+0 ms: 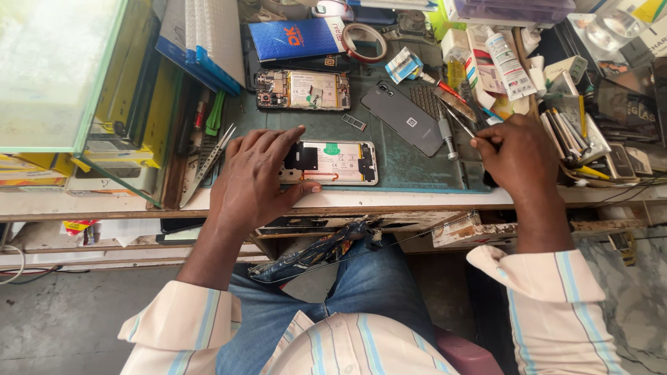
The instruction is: The person receives money and a smartphone, then proceeds to work on a disassembled smartphone on the workbench. They use a screwdriver to remove screws and a metal prying tool to separate the phone's internal components from the frame.
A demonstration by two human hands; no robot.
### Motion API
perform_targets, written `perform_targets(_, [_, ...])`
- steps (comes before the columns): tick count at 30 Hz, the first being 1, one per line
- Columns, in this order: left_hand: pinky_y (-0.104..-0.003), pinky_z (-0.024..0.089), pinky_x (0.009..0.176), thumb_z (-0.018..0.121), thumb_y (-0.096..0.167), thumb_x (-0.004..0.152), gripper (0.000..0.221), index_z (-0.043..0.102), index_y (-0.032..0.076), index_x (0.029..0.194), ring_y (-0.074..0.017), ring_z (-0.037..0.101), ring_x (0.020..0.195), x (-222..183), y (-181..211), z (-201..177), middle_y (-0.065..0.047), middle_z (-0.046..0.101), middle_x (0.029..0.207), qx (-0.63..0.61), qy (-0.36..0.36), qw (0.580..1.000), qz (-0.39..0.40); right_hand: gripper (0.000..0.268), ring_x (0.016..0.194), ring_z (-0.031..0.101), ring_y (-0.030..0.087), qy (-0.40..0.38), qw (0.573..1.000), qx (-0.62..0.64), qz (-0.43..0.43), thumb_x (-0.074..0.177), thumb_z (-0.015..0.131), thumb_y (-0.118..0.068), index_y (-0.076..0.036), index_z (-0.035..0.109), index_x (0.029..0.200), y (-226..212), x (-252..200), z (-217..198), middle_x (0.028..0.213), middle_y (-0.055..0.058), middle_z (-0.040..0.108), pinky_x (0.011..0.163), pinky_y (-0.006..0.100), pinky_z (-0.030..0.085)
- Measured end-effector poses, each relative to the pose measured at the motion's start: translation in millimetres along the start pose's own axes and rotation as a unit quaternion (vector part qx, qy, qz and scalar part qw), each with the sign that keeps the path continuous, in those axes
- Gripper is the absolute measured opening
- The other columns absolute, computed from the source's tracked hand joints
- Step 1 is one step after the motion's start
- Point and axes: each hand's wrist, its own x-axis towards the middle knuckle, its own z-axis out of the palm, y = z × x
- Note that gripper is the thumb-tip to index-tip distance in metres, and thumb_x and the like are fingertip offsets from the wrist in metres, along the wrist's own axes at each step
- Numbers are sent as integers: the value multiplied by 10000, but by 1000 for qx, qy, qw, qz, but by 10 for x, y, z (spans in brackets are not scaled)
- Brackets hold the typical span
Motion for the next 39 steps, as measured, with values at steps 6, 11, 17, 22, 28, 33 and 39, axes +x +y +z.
perform_targets(6, [-460, 354, 1085, 800, 622, 759, 914, 517, 127, 1473, -290, 520, 1290, -34, 9, -9, -97, 632, 1330, -11, 17, 1000, 5, 166, 751, 677, 304, -28, 999, 22, -5, 788, 892, -221, -100, 801, 856, 14, 155, -70, 821, 99, 688, 681, 442, 539])
perform_targets(11, [-454, 358, 1065, 813, 604, 754, 907, 532, 102, 1455, -282, 526, 1289, -46, -6, -9, -101, 643, 1314, -23, 23, 999, 11, 34, 749, 653, 136, 43, 963, 261, 45, 956, 784, -77, -52, 784, 978, 275, 93, 12, 879, 67, 721, 680, 289, 502])
perform_targets(17, [-462, 349, 1069, 822, 627, 740, 923, 538, 100, 1442, -291, 521, 1277, -33, -13, 21, -111, 640, 1309, -19, 33, 999, 13, 56, 757, 647, 93, 164, 846, 499, 87, 1124, 696, -34, 3, 677, 1085, 501, 178, 317, 902, 30, 692, 656, 243, 557])
perform_targets(22, [-452, 352, 1065, 815, 614, 745, 903, 546, 107, 1443, -287, 525, 1283, -34, -18, 15, -106, 645, 1304, -20, 22, 1000, 8, 98, 942, 736, 159, 239, 810, 534, 41, 1209, 652, -31, -4, 558, 1202, 542, 282, 423, 1044, 110, 718, 756, 311, 683])
perform_targets(28, [-455, 352, 1078, 818, 610, 751, 901, 546, 105, 1446, -291, 526, 1281, -40, -23, -7, -105, 646, 1303, -23, 18, 1000, 7, 217, 985, 707, 202, 278, 759, 587, 34, 1124, 642, -58, -46, 498, 1286, 190, 125, 104, 1121, 150, 680, 782, 358, 643])
perform_targets(33, [-460, 358, 1058, 810, 608, 736, 906, 547, 112, 1447, -296, 526, 1272, -12, -6, -2, -102, 642, 1321, -13, 22, 1000, 10, 216, 778, 726, 201, 168, 743, 646, 39, 1113, 667, -158, -84, 465, 1120, -687, -446, 126, 951, 147, 692, 677, 340, 652])
perform_targets(39, [-457, 366, 1054, 803, 643, 761, 906, 541, 112, 1447, -295, 528, 1271, -19, -24, 12, -108, 637, 1324, -13, 16, 1000, 9, 220, 988, 753, 250, 72, 767, 636, -32, 1134, 642, -111, -44, 437, 1179, -1180, -760, 185, 1092, 180, 678, 897, 367, 658])
